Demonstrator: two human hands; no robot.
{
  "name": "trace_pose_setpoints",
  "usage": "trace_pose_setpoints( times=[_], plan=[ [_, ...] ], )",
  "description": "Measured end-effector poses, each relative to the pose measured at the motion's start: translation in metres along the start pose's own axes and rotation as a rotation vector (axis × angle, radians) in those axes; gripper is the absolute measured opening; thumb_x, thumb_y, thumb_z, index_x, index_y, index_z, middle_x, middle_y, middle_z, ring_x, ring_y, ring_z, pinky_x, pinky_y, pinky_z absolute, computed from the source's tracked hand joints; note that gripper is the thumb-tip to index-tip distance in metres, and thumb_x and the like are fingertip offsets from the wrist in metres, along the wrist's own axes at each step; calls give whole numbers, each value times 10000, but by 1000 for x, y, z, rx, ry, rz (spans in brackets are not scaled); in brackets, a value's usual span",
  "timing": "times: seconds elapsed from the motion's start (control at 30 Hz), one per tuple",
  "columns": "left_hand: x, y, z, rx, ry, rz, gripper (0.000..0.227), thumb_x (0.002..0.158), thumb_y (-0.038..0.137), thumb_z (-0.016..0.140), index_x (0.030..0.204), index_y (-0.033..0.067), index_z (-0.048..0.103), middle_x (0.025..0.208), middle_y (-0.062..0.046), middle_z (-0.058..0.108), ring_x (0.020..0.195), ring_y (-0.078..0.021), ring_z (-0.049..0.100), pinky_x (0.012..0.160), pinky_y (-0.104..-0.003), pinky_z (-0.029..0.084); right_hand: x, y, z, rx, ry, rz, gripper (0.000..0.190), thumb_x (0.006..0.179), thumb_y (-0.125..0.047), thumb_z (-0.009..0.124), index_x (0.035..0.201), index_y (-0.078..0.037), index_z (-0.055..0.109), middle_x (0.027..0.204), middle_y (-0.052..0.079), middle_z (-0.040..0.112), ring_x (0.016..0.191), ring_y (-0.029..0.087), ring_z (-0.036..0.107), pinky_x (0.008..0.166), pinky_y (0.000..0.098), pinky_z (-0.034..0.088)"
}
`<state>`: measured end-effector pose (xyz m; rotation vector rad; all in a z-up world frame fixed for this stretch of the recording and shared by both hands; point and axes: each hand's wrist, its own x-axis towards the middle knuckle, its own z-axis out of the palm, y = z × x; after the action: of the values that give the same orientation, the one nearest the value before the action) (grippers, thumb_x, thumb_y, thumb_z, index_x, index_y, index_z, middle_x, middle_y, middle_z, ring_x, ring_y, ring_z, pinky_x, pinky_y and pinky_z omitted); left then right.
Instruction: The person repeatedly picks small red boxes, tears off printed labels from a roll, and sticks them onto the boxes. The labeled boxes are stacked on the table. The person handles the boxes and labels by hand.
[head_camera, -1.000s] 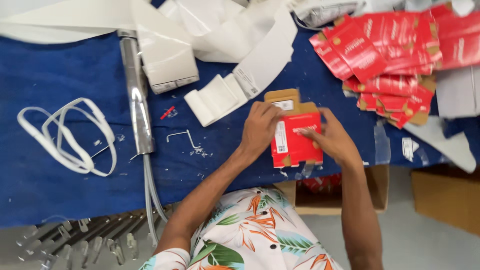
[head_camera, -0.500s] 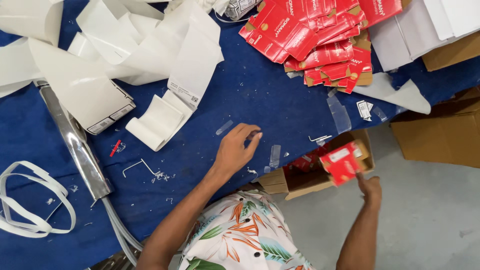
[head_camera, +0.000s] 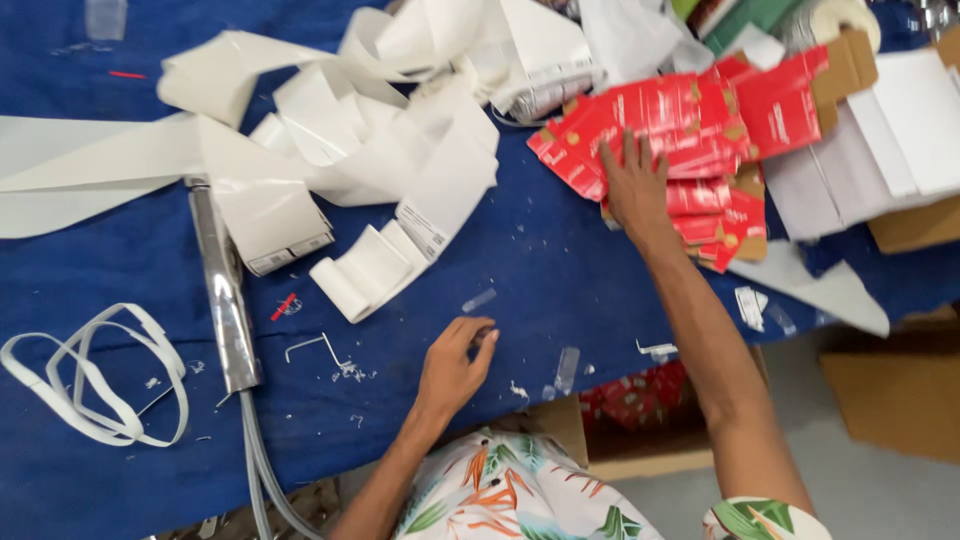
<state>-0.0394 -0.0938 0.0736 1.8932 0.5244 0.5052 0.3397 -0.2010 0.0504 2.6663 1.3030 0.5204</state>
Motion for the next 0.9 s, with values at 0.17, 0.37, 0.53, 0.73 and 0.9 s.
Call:
trace_pose_setpoints(
  times=[0.17,0.37,0.53,0.73,0.9],
  plan=[
    [3,30,-31,58,143,-46,202,874,140,753,1047,39,731,1026,-112,732,823,-249,729,735,-338,579,-19,-6,-77,202,-231,-42,581,836,-171,735,1384,-98,557,1205,152,650,1167,342,637,961,540,467],
    [50,55,-23,526,262,647,617,629,188,766,1209,-4,677,1225,-195,700,1084,-390,692,866,-432,510,-76,-39,-164,587,-245,-560,468,706,46,639,1145,-98,715,1159,125,703,1106,341,629,965,454,476],
    [57,36,-17,148,-82,112,305,909,123,706,1211,78,725,1121,-150,762,1028,-328,740,882,-381,565,-37,0,-147,645,-331,-175,627,757,-51,784,1353,-151,617,1399,92,590,1299,320,569,1080,423,485],
    [38,20,-29,55,38,-68,326,944,188,680,1233,40,700,1130,-193,753,1028,-321,747,863,-367,561,43,85,-64,-170,-558,-183,1296,570,-201,993,1595,-293,207,1690,53,142,1549,357,176,1174,644,271],
    [26,22,-33,-35,54,-277,342,943,219,664,1232,40,702,1026,-164,782,890,-211,760,771,-328,568,50,97,-13,-183,-458,-284,1040,701,-103,832,1593,-204,307,1635,189,287,1428,478,367,1023,628,433]
  ],
)
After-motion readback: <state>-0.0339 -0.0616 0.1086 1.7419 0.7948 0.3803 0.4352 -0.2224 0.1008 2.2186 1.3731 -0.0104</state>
